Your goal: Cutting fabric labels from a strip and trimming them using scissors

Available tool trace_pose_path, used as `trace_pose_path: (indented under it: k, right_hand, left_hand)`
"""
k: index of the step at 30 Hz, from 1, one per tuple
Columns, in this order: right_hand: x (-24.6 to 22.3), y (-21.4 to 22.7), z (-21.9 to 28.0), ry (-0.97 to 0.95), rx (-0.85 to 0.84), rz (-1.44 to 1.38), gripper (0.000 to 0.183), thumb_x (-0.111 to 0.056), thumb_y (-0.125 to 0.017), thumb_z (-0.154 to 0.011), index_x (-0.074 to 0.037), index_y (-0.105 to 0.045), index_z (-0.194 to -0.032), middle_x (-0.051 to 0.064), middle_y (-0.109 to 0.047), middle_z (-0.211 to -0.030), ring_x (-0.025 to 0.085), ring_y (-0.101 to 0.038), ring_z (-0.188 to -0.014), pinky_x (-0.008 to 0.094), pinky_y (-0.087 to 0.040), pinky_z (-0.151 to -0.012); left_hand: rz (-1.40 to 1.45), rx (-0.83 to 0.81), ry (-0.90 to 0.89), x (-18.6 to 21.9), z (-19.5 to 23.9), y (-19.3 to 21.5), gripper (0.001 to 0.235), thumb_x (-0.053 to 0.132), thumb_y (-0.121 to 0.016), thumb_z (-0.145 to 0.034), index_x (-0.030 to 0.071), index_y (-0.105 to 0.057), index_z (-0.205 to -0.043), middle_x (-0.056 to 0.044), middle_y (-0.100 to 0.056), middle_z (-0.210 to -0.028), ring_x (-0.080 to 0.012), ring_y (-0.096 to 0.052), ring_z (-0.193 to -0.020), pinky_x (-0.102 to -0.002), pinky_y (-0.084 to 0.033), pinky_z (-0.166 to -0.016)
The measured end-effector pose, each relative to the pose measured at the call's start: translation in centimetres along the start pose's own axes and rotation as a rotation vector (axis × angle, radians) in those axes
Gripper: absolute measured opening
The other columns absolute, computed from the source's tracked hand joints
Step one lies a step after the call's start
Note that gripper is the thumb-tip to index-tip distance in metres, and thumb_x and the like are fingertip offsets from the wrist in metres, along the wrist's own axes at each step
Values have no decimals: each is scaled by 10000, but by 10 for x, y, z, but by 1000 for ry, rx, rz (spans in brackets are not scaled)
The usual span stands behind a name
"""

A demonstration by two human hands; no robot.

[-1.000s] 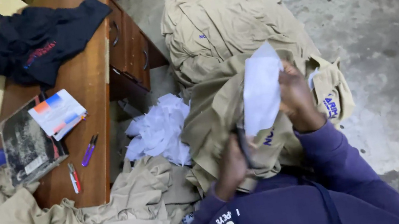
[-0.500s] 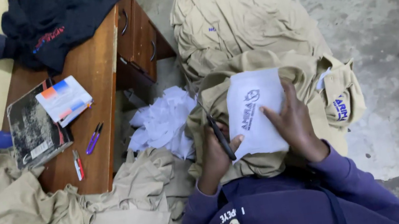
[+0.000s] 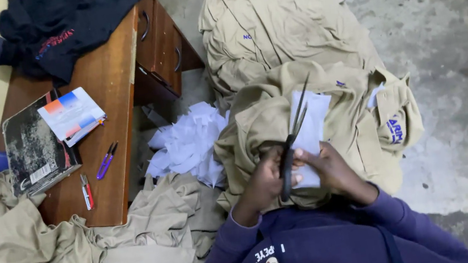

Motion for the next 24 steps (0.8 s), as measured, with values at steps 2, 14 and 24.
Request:
trace_pose_path:
  k: [2, 14, 24]
  right_hand:
    - [-16, -4, 4, 78, -105, -143, 231, -194, -759, -988, -16, -726, -843, 51, -719, -700, 114, -671, -669, 303, -567, -593]
    - [-27, 7, -21, 56, 141, -488, 188, -147, -751, -992, 40, -741, -976, 128, -779, -849, 215, -768, -722, 373, -621, -751]
    - [-37, 19, -44, 10, 44, -589, 338, -319, -792, -935, -11, -726, -1058, 63, -767, -931, 178, -732, -787, 335, -595, -711]
  left_hand:
    - [51, 46, 30, 5, 0, 7, 577, 70, -956, -739, 35, -633, -1216, -69, -715, -1061, -110, -718, -992, -260, -639, -871]
    - [-118, 243, -83, 50, -32, 75, 269, 75, -795, -849, 63, -632, -636, -101, -608, -480, -174, -655, -454, -243, -486, -402]
    - [-927, -654, 210, 4, 126, 50, 225, 275, -549, -1074, 84, -581, -960, -128, -672, -941, -279, -639, -808, -435, -459, -759]
Point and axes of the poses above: each hand's wrist, its own z-axis away from the middle knuckle, its own y-axis out of the back of the hand, x = y × z, the point moved 5 cm from there along -z, towards the middle knuckle
